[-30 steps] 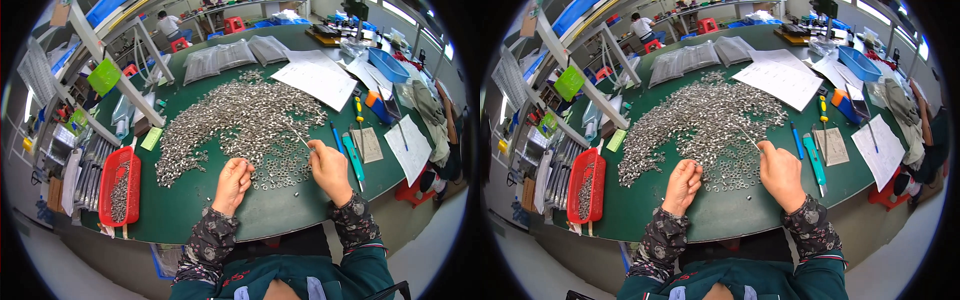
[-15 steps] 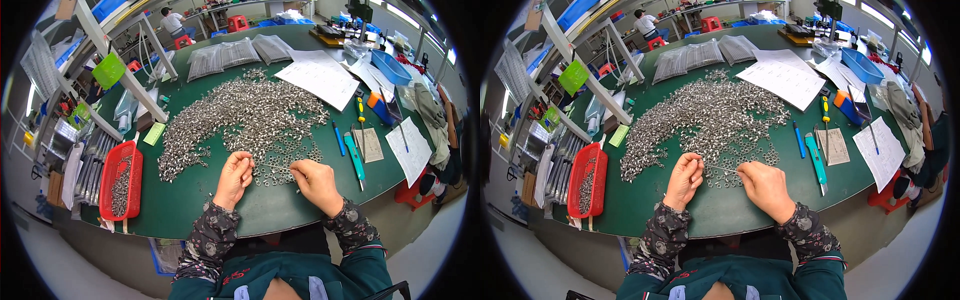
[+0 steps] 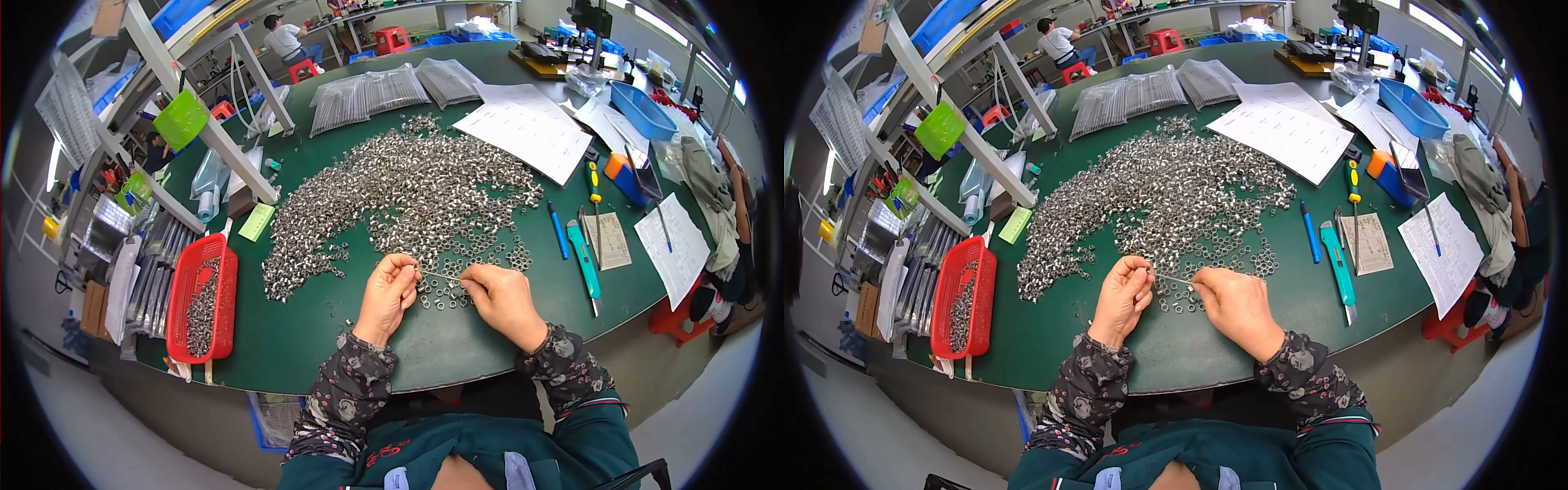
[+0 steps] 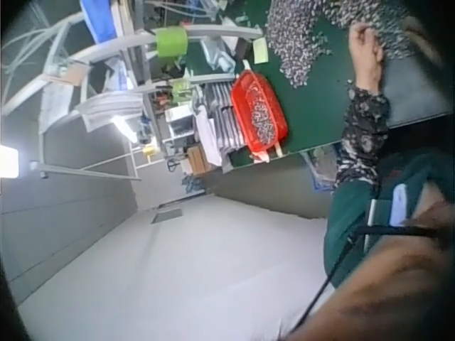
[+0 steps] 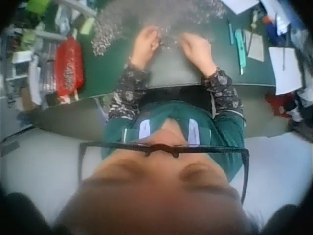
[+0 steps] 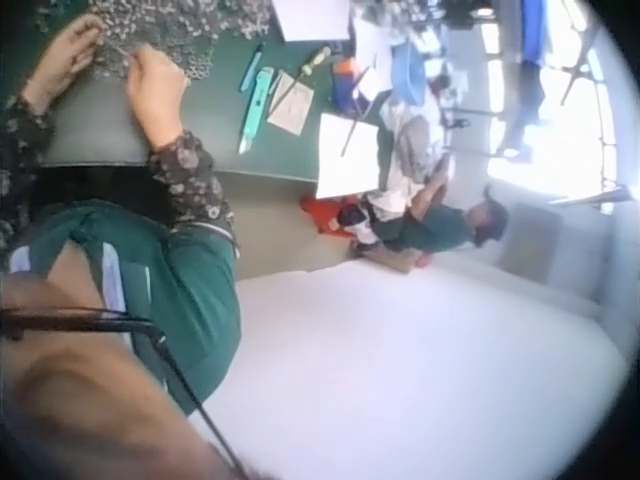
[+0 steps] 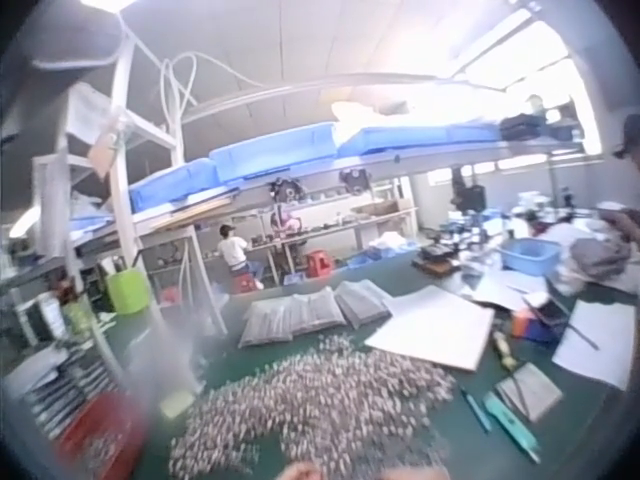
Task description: Sorting small metal ring-like components on a green workbench and using a screwdriver to probe through them.
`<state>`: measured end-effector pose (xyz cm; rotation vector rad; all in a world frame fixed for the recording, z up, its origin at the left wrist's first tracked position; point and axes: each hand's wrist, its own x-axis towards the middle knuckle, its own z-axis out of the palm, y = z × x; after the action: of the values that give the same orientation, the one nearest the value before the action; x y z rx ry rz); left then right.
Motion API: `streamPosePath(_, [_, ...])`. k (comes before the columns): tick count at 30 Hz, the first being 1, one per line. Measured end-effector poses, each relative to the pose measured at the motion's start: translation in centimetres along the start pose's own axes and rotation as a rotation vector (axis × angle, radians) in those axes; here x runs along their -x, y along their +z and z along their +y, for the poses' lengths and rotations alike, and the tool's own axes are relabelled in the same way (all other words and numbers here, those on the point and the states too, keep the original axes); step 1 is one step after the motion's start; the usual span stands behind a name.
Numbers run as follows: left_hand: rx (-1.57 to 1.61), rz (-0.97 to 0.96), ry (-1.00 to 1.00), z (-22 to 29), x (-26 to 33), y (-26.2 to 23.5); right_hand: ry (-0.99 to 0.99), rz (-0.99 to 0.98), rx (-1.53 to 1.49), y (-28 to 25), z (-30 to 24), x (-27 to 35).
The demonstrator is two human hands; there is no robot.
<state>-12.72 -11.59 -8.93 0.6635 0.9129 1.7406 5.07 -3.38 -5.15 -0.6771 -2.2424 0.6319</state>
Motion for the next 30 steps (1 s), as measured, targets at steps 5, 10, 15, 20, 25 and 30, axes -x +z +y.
streamPosePath(5, [-0.035,0.023,-0.007,-0.23,0.12,0.02,-0.013,0.021,0.007,0.17,0.61,-0.17])
streamPosePath(10, [-0.002,0.083,-0.007,-0.14,0.14,0.31,-0.053,0.1,0.012,0.53,0.56,-0.03])
streamPosePath(15, [-0.023,0.096,-0.003,-0.03,0.15,0.24,-0.03,0.028,-0.058,0.49,0.79,-0.06])
streamPosePath(20, [-0.01,0.105,-0.035,0.07,0.09,0.16,-0.055,0.098,0.006,0.7,0.69,-0.14])
streamPosePath(25, [0.061,0.112,-0.068,0.0,0.09,-0.12,-0.002,0.076,-0.07,0.59,0.73,-0.02])
streamPosePath(30, [0.03,0.104,-0.079,0.26,0.12,0.11,0.036,-0.016,-0.091,0.71,0.92,-0.04])
